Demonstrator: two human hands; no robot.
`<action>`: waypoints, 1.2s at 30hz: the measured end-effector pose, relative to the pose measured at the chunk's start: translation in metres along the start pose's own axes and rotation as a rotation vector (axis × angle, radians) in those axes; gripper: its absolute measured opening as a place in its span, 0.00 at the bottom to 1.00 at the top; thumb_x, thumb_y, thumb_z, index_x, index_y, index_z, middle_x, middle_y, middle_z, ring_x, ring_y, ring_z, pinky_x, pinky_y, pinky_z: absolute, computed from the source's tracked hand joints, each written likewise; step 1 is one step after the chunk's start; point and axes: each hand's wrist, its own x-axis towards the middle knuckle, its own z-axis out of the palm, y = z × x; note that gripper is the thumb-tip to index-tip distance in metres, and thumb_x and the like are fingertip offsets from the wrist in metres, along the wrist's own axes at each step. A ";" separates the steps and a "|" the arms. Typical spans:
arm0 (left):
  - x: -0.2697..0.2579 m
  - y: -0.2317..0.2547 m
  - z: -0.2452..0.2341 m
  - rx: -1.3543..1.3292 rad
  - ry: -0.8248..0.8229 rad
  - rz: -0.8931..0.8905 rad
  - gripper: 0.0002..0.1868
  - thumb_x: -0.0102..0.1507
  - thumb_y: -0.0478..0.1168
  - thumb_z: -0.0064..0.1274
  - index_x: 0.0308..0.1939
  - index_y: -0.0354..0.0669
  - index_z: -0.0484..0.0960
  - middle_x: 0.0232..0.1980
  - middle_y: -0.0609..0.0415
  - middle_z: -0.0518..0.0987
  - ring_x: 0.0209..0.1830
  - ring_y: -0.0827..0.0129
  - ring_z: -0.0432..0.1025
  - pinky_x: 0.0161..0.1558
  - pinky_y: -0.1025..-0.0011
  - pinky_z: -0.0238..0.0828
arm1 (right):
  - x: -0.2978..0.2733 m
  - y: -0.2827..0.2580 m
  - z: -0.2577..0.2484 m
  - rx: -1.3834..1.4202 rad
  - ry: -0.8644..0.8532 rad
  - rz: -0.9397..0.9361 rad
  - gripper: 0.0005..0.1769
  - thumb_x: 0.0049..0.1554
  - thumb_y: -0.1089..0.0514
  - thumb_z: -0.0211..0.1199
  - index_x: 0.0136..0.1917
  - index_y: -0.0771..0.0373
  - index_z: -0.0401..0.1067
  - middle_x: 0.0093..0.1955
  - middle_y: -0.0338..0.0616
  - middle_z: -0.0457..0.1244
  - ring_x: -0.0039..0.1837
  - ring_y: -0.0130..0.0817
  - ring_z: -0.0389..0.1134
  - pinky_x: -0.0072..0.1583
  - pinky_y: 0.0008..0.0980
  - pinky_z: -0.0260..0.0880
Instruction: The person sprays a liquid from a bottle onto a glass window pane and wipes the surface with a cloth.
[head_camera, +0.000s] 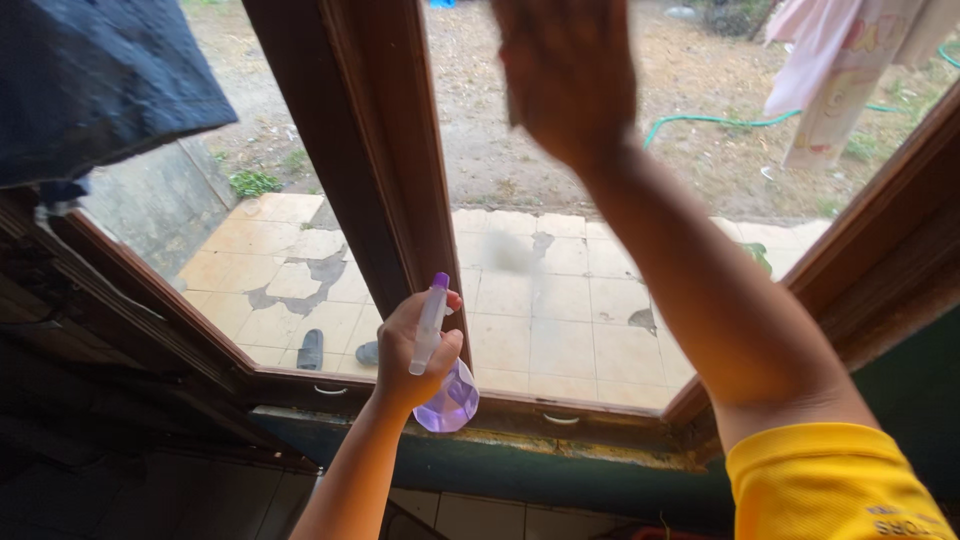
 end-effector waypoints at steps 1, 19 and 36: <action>-0.003 -0.001 0.003 0.005 -0.002 -0.025 0.18 0.52 0.36 0.57 0.47 0.41 0.84 0.45 0.50 0.85 0.39 0.65 0.81 0.41 0.70 0.79 | -0.022 -0.017 0.004 -0.020 0.009 -0.047 0.30 0.67 0.53 0.59 0.82 0.54 0.64 0.83 0.40 0.52 0.85 0.41 0.46 0.84 0.48 0.38; -0.002 -0.008 0.084 -0.151 -0.141 0.083 0.21 0.55 0.36 0.57 0.52 0.37 0.82 0.50 0.48 0.84 0.50 0.65 0.81 0.44 0.71 0.81 | -0.264 0.085 -0.024 -0.137 -0.177 0.199 0.31 0.72 0.42 0.44 0.79 0.61 0.63 0.83 0.57 0.51 0.82 0.63 0.46 0.77 0.65 0.43; -0.043 -0.026 0.149 -0.168 -0.234 0.051 0.15 0.56 0.36 0.55 0.47 0.38 0.81 0.43 0.50 0.81 0.41 0.67 0.78 0.41 0.70 0.78 | -0.531 -0.020 -0.001 0.136 -0.558 0.407 0.46 0.72 0.36 0.41 0.85 0.72 0.33 0.86 0.69 0.24 0.85 0.69 0.18 0.79 0.69 0.17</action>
